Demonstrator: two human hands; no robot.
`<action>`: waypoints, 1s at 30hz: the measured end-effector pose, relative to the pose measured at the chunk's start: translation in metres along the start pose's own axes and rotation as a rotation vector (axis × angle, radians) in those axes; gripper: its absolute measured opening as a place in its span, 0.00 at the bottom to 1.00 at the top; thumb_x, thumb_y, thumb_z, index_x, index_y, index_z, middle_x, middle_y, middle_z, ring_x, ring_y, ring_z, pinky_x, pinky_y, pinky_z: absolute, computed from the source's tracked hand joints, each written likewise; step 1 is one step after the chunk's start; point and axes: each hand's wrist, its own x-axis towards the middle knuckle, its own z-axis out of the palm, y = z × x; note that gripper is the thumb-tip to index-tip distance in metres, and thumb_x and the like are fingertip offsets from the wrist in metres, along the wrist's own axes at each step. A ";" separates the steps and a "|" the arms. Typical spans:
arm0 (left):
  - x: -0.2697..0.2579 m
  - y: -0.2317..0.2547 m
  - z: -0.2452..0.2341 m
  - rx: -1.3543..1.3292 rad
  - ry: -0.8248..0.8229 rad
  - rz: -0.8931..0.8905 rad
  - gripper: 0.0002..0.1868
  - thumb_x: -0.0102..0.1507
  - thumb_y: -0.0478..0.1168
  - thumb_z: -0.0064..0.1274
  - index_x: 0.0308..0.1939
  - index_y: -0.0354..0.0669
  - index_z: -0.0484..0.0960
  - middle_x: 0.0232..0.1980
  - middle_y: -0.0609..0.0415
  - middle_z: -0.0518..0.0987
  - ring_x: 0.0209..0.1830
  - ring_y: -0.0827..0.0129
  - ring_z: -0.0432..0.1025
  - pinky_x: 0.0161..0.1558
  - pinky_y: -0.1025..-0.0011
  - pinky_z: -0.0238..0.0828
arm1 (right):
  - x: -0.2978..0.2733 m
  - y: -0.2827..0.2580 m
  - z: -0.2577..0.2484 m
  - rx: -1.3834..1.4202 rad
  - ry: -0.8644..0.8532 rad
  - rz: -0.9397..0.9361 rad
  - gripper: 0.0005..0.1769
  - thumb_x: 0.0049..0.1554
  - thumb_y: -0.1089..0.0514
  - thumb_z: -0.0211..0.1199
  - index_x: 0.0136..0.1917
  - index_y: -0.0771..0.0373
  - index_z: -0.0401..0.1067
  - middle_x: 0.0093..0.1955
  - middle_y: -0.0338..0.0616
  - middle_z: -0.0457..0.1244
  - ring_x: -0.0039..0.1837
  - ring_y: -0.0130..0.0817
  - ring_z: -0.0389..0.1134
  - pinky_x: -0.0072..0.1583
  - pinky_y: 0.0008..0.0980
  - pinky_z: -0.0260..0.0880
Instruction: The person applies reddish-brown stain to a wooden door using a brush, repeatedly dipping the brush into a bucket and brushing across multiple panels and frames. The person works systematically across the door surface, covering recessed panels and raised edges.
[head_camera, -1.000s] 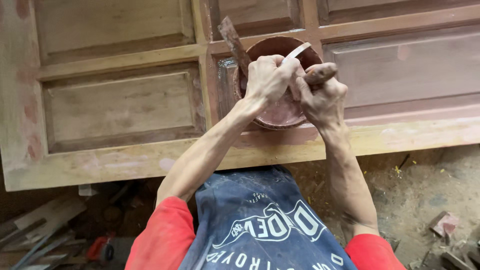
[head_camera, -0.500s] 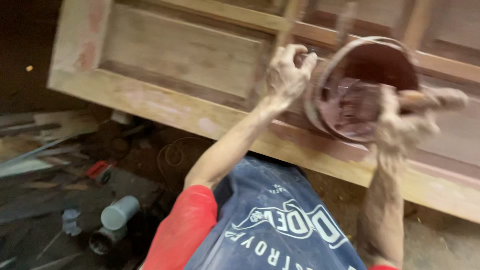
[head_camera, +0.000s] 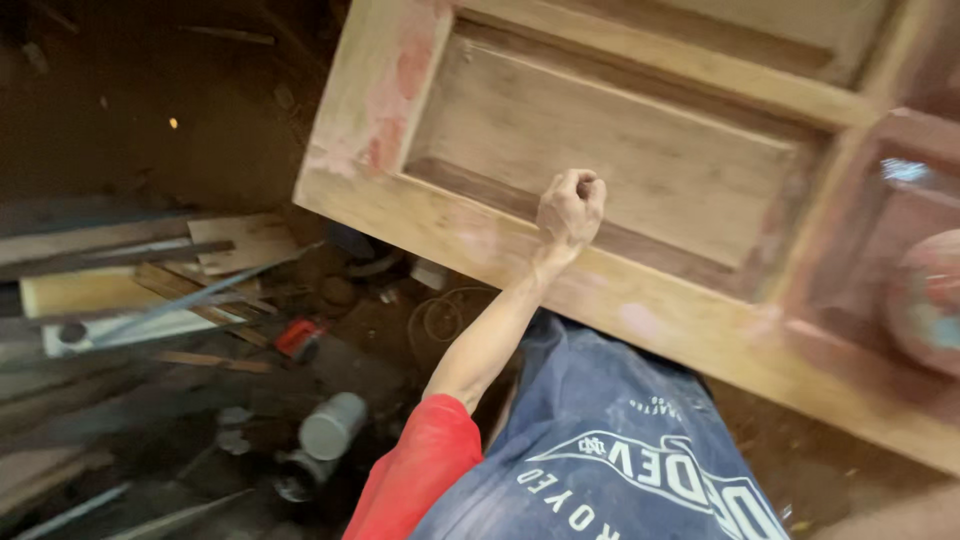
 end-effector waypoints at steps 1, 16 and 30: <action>0.009 -0.018 -0.020 0.023 -0.006 0.021 0.11 0.65 0.47 0.52 0.43 0.46 0.84 0.41 0.49 0.82 0.41 0.56 0.78 0.45 0.60 0.76 | -0.024 0.006 0.022 0.048 -0.009 0.076 0.16 0.56 0.69 0.68 0.57 0.69 0.71 0.46 0.43 0.67 0.44 0.31 0.71 0.47 0.31 0.76; 0.053 -0.113 -0.117 -0.104 0.165 0.213 0.07 0.70 0.40 0.48 0.44 0.39 0.75 0.41 0.47 0.76 0.38 0.53 0.74 0.41 0.60 0.73 | -0.206 0.186 0.293 -0.143 -0.370 0.254 0.19 0.54 0.66 0.72 0.57 0.64 0.70 0.46 0.37 0.67 0.46 0.26 0.69 0.47 0.24 0.73; 0.060 -0.101 -0.112 -0.052 0.032 0.158 0.08 0.66 0.39 0.49 0.42 0.36 0.74 0.39 0.45 0.75 0.35 0.55 0.71 0.39 0.59 0.70 | -0.097 0.112 0.136 -1.100 -0.104 -0.779 0.07 0.60 0.67 0.61 0.51 0.59 0.75 0.47 0.39 0.71 0.47 0.32 0.74 0.50 0.34 0.76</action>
